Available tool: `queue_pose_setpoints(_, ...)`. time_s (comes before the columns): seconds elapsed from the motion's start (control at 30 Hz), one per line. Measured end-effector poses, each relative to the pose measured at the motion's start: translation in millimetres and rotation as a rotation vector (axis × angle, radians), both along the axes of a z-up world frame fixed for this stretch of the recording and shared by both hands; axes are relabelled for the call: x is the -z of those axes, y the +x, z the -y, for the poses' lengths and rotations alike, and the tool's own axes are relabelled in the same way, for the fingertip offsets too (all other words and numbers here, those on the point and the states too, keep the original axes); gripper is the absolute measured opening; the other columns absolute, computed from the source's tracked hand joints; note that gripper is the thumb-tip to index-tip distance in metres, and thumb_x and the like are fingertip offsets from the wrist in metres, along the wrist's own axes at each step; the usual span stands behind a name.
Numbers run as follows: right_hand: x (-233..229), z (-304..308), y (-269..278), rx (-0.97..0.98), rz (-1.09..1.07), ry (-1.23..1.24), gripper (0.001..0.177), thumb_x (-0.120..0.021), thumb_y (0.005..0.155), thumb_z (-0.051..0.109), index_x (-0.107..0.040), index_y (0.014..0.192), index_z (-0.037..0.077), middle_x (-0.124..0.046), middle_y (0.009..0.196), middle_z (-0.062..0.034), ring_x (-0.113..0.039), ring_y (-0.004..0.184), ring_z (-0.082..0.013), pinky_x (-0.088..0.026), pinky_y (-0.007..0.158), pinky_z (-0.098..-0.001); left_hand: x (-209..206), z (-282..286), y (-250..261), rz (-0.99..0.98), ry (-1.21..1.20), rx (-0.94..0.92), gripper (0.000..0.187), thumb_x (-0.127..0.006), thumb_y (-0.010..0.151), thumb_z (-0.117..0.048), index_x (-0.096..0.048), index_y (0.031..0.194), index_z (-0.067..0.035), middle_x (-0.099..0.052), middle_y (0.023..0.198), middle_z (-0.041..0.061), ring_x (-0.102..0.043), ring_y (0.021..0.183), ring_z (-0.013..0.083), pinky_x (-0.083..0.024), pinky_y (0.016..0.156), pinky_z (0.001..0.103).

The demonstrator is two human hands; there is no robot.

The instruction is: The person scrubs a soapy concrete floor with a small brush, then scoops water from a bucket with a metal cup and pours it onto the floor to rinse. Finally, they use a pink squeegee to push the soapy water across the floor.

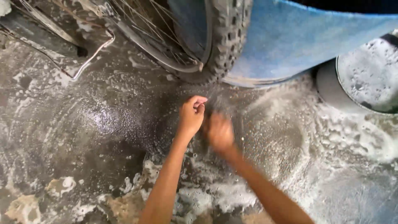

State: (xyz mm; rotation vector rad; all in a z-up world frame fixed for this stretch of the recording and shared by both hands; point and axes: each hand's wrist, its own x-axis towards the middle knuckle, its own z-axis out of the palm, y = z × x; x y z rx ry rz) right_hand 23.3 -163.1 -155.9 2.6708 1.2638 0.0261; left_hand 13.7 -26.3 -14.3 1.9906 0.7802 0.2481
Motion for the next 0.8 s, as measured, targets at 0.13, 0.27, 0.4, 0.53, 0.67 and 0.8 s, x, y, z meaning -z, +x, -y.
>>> queue_pose_setpoints(0.13,-78.1,6.7,-106.0,-0.574,0.046,-0.026,0.033,-0.073,0.086,0.016,-0.074,0.118,0.010,-0.070,0.110,-0.0152,-0.062,0.105,-0.0312,-0.041,0.102,-0.0594,16.0,20.9,12.8,0.044,-0.112,-0.032,0.021,-0.062,0.092,-0.008,-0.076,0.106,-0.015,-0.077,0.102,0.013,-0.073,0.103,0.0366,-0.061,0.086,0.043)
queue_pose_setpoints(0.27,-96.0,-97.1,71.8,-0.430,-0.280,0.094,0.035,-0.063,0.091,0.028,-0.056,0.125,0.027,-0.069,0.104,-0.0144,-0.061,0.102,-0.0320,-0.037,0.102,-0.0631,20.2,17.6,7.5,0.103,-0.035,0.026,0.021,-0.064,0.090,-0.009,-0.076,0.105,-0.017,-0.077,0.099,0.011,-0.074,0.099,0.0373,-0.062,0.083,0.043)
queue_pose_setpoints(0.4,-35.7,-115.1,74.8,-0.105,-0.173,0.295,0.064,-0.053,0.101,0.048,-0.024,0.157,0.057,-0.067,0.117,-0.0084,-0.062,0.112,-0.0294,-0.042,0.099,-0.0553,1.4,-15.2,-10.3,0.083,0.100,-0.006,0.019,-0.066,0.090,-0.011,-0.077,0.103,-0.020,-0.074,0.095,0.011,-0.072,0.094,0.0375,-0.064,0.075,0.044)
queue_pose_setpoints(0.53,-20.1,2.5,-17.2,-0.287,-0.205,0.323,0.035,-0.060,0.094,0.020,-0.067,0.126,0.008,-0.049,0.148,-0.0273,-0.047,0.134,-0.0446,-0.036,0.107,-0.0637,11.5,1.4,-5.4,0.045,0.049,-0.003,0.021,-0.062,0.090,-0.009,-0.076,0.103,-0.017,-0.076,0.100,0.012,-0.073,0.098,0.0350,-0.062,0.082,0.043)
queue_pose_setpoints(0.67,-190.6,88.6,-20.8,0.411,-1.239,0.177,0.050,-0.041,0.106,0.055,-0.072,0.094,0.018,-0.065,0.060,0.0067,-0.055,0.035,-0.0050,-0.037,0.027,-0.0176,52.4,46.8,15.5,0.084,-0.085,0.155,0.026,-0.055,0.089,-0.004,-0.073,0.104,-0.014,-0.077,0.100,0.002,-0.069,0.090,0.0164,-0.056,0.076,0.029)
queue_pose_setpoints(0.8,20.4,196.9,94.6,0.092,0.003,0.401,0.024,-0.057,0.100,0.029,-0.073,0.107,0.013,-0.055,0.078,-0.0074,-0.057,0.068,-0.0245,-0.047,0.057,-0.0454,30.4,79.8,26.8,-0.037,-0.066,0.203,0.023,-0.061,0.091,-0.006,-0.076,0.106,-0.015,-0.076,0.100,0.010,-0.073,0.099,0.0314,-0.061,0.084,0.042)
